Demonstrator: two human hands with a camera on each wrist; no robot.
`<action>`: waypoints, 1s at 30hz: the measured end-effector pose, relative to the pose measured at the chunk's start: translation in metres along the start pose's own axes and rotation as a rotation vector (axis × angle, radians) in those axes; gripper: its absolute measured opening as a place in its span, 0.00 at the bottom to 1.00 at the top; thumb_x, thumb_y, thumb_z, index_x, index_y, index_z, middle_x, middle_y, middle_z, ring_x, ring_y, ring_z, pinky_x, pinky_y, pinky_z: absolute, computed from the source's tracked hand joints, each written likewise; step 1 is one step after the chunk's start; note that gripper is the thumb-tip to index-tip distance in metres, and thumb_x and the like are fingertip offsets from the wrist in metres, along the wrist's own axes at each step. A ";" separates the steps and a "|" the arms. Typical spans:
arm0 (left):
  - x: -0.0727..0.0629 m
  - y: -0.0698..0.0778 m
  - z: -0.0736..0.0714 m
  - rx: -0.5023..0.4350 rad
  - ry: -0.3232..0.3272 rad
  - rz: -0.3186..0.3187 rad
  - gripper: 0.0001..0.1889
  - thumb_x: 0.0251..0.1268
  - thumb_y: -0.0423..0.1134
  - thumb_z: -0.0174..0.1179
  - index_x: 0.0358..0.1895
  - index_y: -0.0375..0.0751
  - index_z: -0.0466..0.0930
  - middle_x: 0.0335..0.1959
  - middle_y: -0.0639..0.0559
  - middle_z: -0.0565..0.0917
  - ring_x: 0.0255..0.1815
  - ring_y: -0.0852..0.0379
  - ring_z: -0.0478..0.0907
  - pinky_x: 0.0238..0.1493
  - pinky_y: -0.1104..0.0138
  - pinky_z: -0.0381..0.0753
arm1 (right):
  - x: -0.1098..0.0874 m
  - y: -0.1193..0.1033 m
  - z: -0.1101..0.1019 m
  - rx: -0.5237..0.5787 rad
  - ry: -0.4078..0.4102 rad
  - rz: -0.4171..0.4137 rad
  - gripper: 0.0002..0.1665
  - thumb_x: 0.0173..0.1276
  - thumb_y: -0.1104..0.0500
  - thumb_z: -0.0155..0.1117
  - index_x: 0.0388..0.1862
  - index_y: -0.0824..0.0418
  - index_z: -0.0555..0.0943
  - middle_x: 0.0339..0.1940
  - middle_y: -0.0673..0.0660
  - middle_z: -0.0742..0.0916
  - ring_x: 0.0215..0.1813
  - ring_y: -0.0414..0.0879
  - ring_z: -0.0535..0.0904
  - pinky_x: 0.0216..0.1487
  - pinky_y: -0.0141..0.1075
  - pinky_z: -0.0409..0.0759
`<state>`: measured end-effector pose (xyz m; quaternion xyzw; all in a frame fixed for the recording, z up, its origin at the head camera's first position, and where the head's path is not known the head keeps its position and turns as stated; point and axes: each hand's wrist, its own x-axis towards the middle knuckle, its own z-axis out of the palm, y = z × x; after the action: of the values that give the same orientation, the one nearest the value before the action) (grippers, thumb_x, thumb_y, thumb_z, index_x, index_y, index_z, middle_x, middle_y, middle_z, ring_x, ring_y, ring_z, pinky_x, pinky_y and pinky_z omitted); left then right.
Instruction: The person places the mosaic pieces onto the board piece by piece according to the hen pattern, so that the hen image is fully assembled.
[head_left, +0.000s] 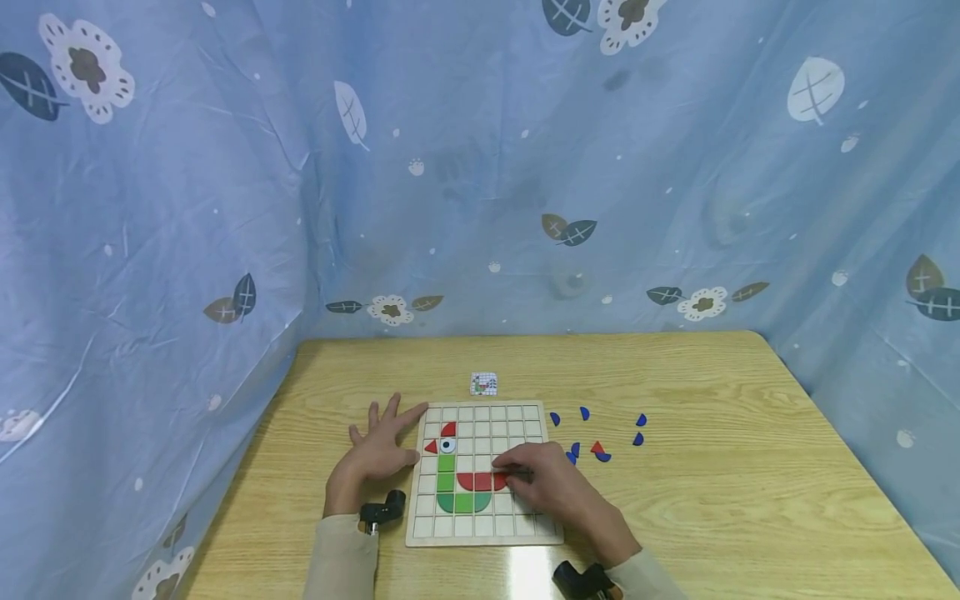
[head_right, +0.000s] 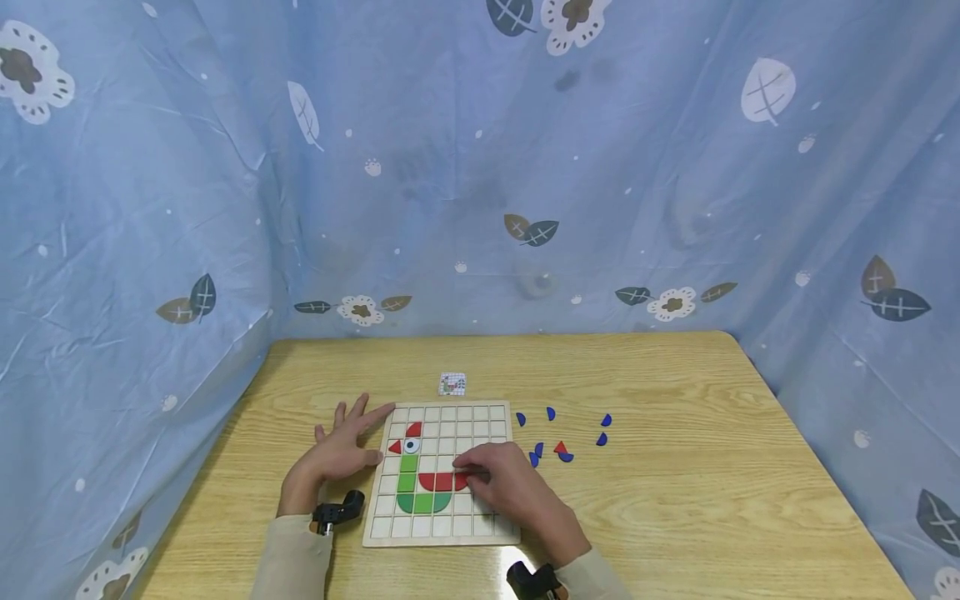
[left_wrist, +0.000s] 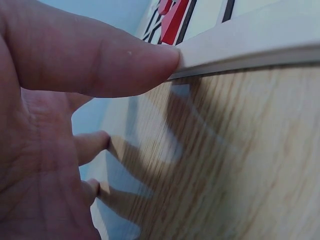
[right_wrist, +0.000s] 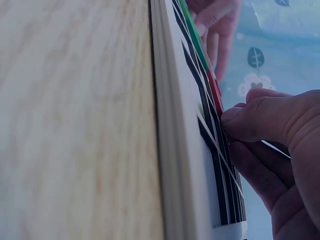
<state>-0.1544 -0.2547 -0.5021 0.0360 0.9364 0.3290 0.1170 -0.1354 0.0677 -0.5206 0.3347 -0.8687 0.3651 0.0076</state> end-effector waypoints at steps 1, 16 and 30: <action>0.000 0.000 0.000 0.001 0.000 0.001 0.45 0.62 0.33 0.69 0.85 0.54 0.68 0.92 0.31 0.43 0.89 0.20 0.25 0.74 0.17 0.21 | 0.000 0.000 0.000 0.001 0.002 -0.003 0.16 0.68 0.70 0.75 0.53 0.58 0.94 0.50 0.50 0.96 0.54 0.42 0.92 0.57 0.39 0.91; 0.002 -0.002 0.001 -0.014 -0.003 -0.005 0.45 0.62 0.34 0.69 0.86 0.55 0.67 0.92 0.32 0.42 0.89 0.21 0.24 0.75 0.18 0.19 | -0.005 0.001 -0.005 0.074 0.026 0.018 0.16 0.68 0.69 0.76 0.53 0.58 0.93 0.48 0.50 0.96 0.52 0.41 0.93 0.55 0.40 0.92; 0.000 0.002 -0.001 -0.013 -0.008 -0.008 0.46 0.62 0.34 0.69 0.86 0.55 0.67 0.92 0.32 0.41 0.89 0.21 0.24 0.75 0.18 0.20 | -0.052 0.039 -0.049 0.009 0.204 0.149 0.18 0.63 0.67 0.83 0.52 0.55 0.94 0.50 0.46 0.95 0.52 0.44 0.93 0.56 0.41 0.91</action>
<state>-0.1545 -0.2544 -0.5000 0.0326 0.9339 0.3343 0.1224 -0.1292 0.1488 -0.5222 0.2305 -0.8842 0.4006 0.0675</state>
